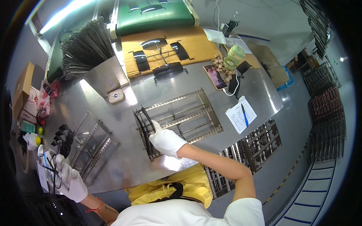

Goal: The person places black curved plastic pieces onto a metal rack one by one, then moves the filled rack to a nearby storage rack. The person repeats the process with a second rack, handling the parts by hand.

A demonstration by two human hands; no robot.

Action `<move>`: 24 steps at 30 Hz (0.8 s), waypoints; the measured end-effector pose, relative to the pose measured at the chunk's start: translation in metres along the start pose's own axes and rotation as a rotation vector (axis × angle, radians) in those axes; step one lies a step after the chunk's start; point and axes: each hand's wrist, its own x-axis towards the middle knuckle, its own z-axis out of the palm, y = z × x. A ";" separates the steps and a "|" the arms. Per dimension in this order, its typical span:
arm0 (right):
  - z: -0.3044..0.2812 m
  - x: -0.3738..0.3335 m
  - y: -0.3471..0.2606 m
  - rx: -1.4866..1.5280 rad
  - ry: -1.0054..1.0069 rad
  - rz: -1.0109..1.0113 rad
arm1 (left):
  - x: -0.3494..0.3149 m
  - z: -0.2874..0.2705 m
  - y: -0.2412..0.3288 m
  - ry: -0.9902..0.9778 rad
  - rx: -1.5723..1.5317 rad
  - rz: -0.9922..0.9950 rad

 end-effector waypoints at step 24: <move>-0.039 -0.020 -0.022 0.419 0.342 0.275 | -0.005 0.018 -0.035 0.043 0.590 0.073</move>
